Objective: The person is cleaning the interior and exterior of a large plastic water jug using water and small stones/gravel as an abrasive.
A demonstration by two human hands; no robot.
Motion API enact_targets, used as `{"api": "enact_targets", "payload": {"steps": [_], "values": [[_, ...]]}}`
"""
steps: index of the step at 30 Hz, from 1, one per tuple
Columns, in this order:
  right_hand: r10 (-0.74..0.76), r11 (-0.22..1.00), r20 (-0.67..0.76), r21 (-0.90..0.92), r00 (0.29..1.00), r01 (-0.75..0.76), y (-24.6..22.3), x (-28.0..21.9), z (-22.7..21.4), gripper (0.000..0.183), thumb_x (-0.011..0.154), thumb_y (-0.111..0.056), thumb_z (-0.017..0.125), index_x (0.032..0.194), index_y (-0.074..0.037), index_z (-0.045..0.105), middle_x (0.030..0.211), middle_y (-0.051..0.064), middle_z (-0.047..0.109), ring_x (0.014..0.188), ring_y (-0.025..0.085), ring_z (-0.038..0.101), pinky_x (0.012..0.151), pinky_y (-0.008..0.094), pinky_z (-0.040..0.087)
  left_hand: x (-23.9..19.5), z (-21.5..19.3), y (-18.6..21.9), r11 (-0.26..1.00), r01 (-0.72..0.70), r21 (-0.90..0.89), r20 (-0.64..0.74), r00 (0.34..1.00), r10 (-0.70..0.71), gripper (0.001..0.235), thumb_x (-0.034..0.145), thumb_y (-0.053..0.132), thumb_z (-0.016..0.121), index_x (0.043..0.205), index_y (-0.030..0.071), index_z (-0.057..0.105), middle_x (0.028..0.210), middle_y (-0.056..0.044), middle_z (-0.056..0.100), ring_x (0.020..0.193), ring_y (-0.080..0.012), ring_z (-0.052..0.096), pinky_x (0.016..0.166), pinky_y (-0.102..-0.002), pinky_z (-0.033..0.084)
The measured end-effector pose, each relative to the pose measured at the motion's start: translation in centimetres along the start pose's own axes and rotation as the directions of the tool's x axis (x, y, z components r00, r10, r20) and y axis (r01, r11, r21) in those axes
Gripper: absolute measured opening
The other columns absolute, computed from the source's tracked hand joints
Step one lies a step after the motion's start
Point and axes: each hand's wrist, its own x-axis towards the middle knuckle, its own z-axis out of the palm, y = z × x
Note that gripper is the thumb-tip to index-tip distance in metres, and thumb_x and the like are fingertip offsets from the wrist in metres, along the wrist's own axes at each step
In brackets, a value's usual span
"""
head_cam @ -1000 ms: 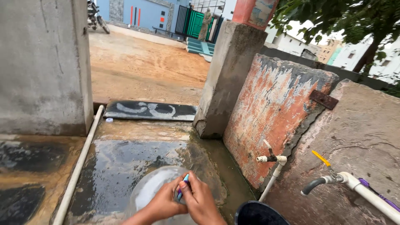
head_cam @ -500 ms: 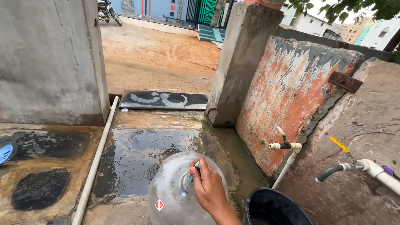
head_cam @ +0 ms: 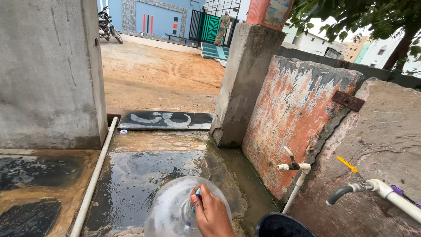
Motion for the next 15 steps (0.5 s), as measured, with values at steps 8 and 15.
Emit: {"api": "enact_targets", "payload": {"steps": [8,15], "values": [[-0.097,0.991,-0.112,0.083,0.989,0.107,4.1,1.4,0.7,0.029,0.104,-0.033,0.049,0.100,-0.008,0.062,0.080,0.014,0.073,0.077,0.032,0.076,0.068,0.040,0.054,10.2,3.2,-7.6,0.868,0.231,0.439,0.210,0.913,-0.349,0.131,0.064,0.033,0.095,0.161,0.003,0.012,0.155,-0.028,0.031,0.145,-0.0479,0.024,0.109,-0.053,0.018],[0.054,0.996,-0.217,0.085,0.975,-0.037,1.7,1.0,-3.5,0.029,0.099,-0.033,0.053,0.095,-0.008,0.067,0.071,0.012,0.076,0.066,0.019,0.080,0.060,0.035,0.058,8.4,13.8,-15.7,0.995,0.103,-0.005,-0.219,0.970,-0.101,0.076,0.064,0.026,0.091,0.130,0.005,0.059,0.118,-0.017,0.072,0.116,-0.0340,0.072,0.098,-0.040,0.054]]}}
